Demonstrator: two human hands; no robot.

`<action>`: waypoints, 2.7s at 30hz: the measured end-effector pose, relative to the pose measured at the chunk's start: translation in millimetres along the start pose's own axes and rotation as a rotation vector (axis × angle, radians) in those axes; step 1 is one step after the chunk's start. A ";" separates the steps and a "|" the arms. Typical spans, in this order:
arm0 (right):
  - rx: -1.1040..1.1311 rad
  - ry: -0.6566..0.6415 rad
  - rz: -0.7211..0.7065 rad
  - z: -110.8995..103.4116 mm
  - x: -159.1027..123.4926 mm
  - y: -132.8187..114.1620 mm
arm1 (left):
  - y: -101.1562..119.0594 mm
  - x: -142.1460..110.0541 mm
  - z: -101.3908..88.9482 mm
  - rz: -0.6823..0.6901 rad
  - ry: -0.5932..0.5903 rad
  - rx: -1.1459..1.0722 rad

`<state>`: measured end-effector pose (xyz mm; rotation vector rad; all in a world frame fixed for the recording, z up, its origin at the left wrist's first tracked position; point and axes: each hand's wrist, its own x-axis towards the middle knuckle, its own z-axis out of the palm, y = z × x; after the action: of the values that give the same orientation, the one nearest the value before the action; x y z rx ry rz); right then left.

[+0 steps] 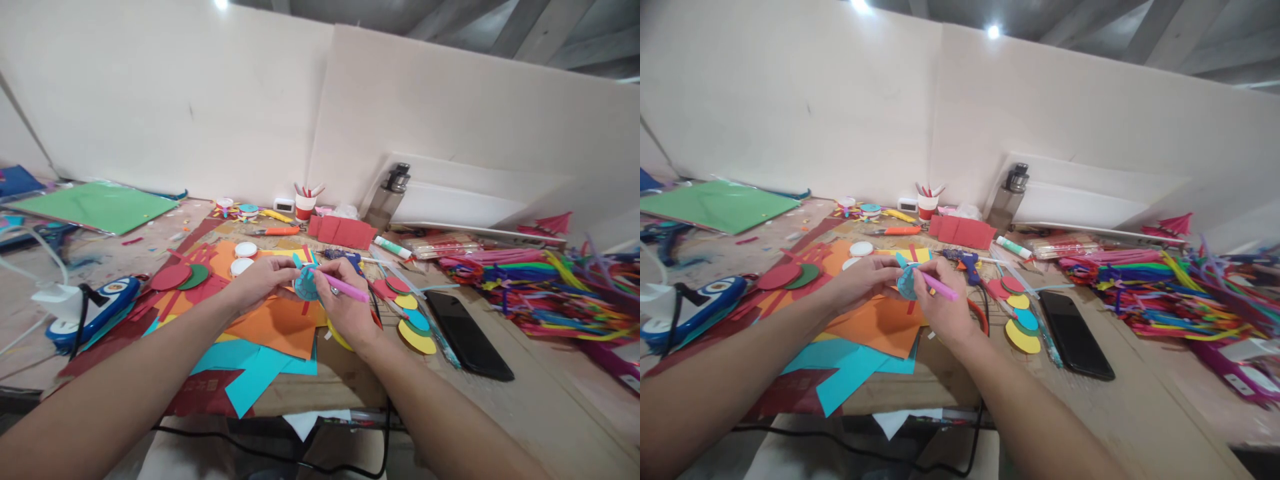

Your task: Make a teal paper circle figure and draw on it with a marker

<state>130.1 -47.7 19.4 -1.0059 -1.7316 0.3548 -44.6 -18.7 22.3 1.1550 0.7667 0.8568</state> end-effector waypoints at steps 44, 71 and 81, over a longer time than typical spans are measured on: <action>-0.028 -0.047 -0.045 -0.5 0.8 2.3 | 0.2 1.6 3.6 0.013 0.043 -0.141; -0.053 -0.032 -0.038 -0.5 0.9 3.0 | -3.8 3.1 0.1 0.021 0.017 -0.114; -0.058 -0.010 -0.044 -0.4 1.4 4.2 | -4.2 3.5 0.9 0.010 0.028 -0.123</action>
<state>132.2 -44.2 17.6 -1.0075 -1.7789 0.2841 -41.4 -16.7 18.2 1.0404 0.7215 0.9179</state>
